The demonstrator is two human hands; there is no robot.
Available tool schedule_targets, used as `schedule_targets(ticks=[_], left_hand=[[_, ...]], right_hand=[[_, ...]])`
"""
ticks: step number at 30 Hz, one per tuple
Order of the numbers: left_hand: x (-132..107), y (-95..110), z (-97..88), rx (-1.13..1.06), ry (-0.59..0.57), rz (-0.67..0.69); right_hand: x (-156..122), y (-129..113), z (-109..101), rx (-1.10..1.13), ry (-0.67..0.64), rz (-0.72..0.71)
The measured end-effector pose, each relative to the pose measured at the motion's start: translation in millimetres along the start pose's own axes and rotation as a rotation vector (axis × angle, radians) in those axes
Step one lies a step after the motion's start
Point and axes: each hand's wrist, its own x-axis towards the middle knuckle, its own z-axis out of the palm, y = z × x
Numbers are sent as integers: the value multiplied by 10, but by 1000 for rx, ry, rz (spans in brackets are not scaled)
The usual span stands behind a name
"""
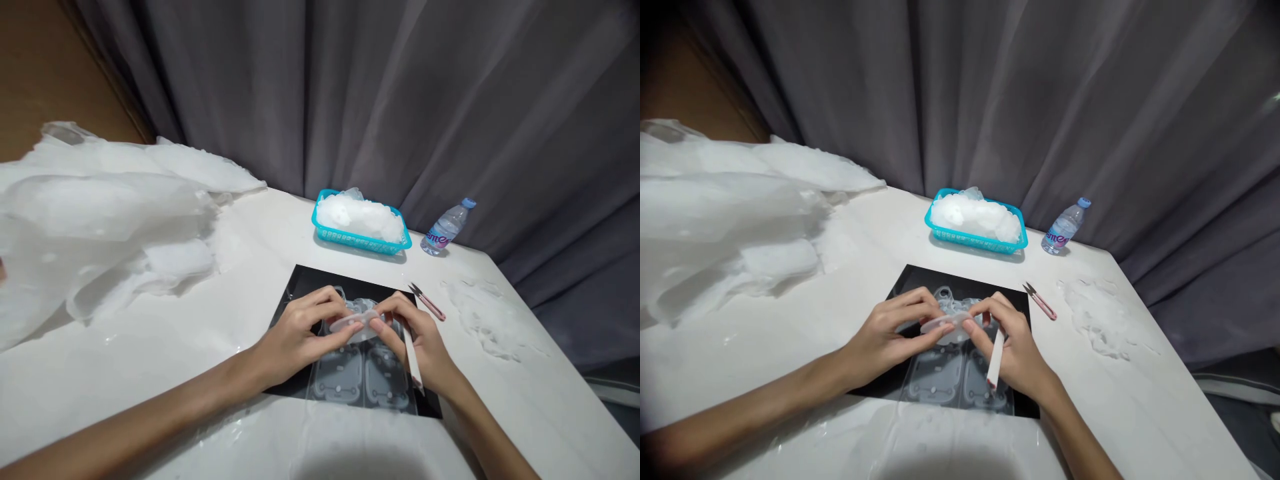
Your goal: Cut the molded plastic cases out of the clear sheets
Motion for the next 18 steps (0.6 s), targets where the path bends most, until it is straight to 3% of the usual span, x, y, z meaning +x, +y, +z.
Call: schedule_targets(ticks=[10, 14, 18], left_hand=[[-45, 37, 5, 26, -37, -109], [-92, 13, -3, 142, -240, -263], [-173, -122, 12, 394, -450, -218]], right_hand=[[4, 45, 8, 14, -17, 47], [229, 231, -104, 44, 238, 72], [903, 485, -415, -32, 546, 74]])
